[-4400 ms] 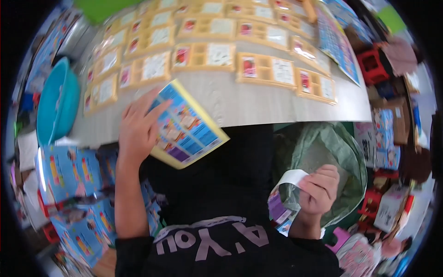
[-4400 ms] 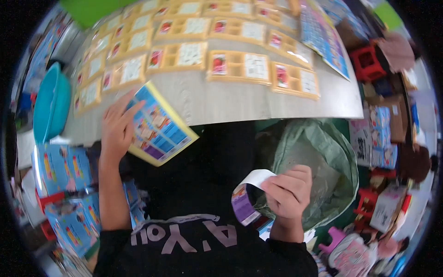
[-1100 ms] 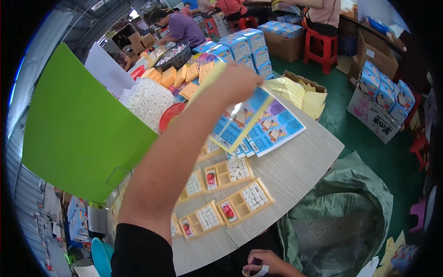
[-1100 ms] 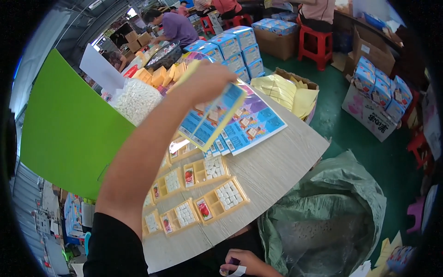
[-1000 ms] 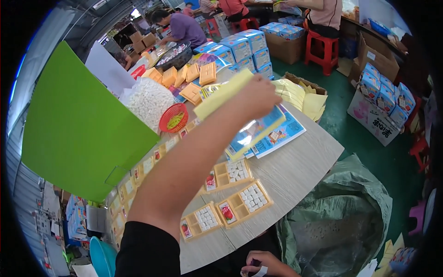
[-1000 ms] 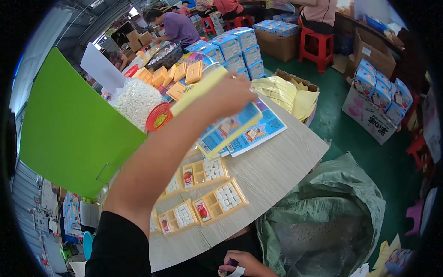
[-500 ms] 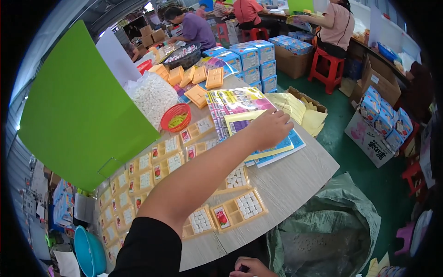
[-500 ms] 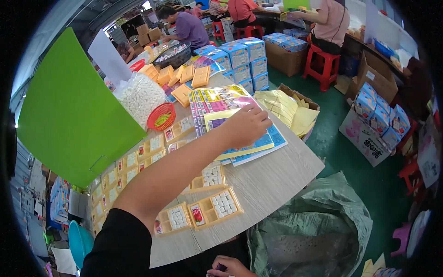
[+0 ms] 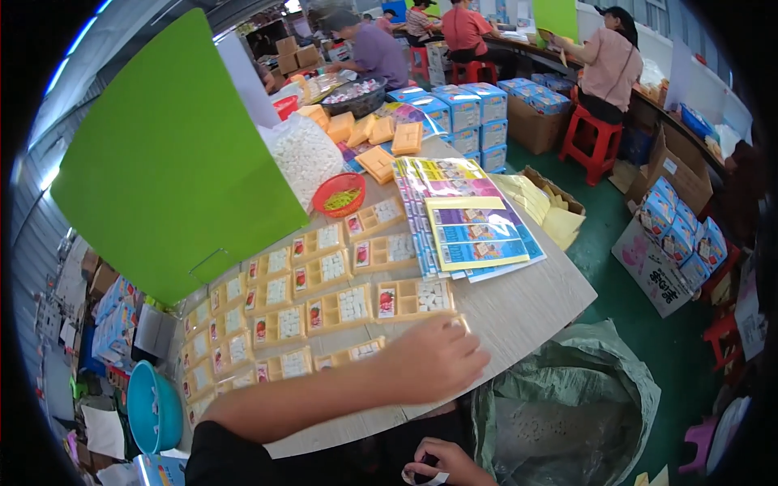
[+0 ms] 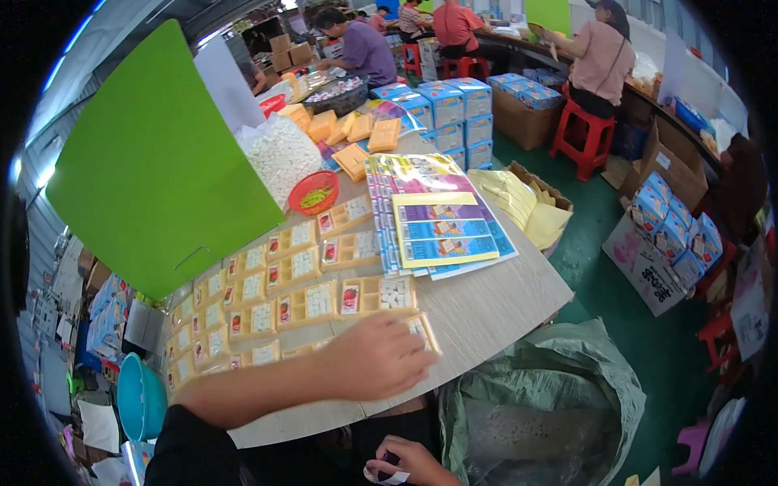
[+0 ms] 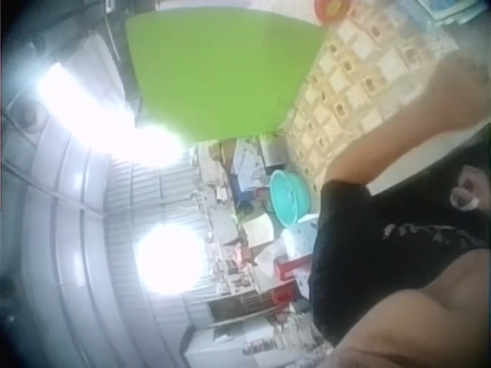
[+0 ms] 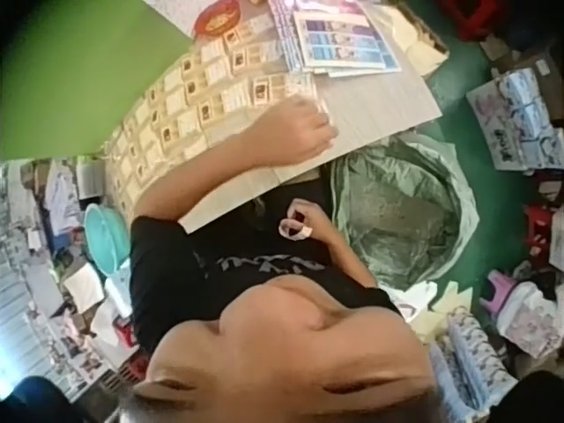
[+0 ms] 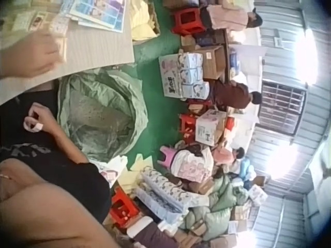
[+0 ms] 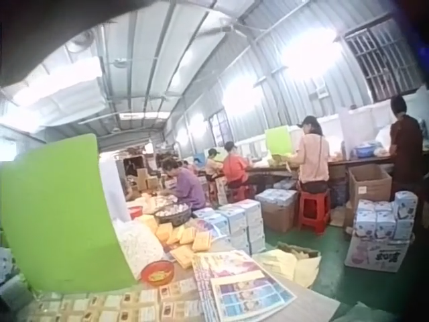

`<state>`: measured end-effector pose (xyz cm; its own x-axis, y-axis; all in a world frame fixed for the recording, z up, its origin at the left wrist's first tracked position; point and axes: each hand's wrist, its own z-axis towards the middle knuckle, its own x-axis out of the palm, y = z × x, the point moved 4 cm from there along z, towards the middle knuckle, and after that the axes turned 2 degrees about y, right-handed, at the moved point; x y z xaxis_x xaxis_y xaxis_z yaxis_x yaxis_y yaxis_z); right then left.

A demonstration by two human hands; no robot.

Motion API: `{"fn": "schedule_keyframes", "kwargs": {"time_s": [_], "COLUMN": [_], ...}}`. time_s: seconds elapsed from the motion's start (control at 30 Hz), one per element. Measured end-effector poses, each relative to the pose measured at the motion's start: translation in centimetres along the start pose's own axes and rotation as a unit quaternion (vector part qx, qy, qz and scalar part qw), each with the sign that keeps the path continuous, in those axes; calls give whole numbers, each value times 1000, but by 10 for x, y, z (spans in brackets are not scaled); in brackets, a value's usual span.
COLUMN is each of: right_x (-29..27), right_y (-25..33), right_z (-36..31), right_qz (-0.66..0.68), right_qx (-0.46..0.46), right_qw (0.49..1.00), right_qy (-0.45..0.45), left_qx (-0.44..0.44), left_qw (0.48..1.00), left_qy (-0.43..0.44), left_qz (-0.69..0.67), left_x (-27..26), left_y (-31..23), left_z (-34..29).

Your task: Peeling labels from a backing sheet and wrapping them around plastic trays containing marshmallows.

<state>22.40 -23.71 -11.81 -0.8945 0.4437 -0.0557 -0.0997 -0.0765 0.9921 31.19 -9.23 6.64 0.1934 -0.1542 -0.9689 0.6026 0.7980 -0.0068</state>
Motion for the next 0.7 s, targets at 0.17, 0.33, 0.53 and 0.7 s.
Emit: {"fn": "schedule_keyframes", "kwargs": {"time_s": [0.17, 0.33, 0.53, 0.7], "right_x": [-24, -57, -64, -64], "right_y": [39, 93, 124, 125], "right_z": [6, 26, 33, 22], "right_qz": [-71, -293, -333, -288], "right_qx": [-11, -136, -171, -122], "right_qw": [997, 944, 917, 942], "right_qy": [14, -73, -134, -123], "left_qx": [-166, -361, -412, -387], "left_qw": [965, 859, 752, 752], "left_qy": [-44, -69, -49, -40], "left_qz": [-199, -356, -512, -532], "left_x": [-14, 10, 44, 58], "left_y": [-42, -77, -98, -112], "left_z": [-59, -98, -106, -116]}}
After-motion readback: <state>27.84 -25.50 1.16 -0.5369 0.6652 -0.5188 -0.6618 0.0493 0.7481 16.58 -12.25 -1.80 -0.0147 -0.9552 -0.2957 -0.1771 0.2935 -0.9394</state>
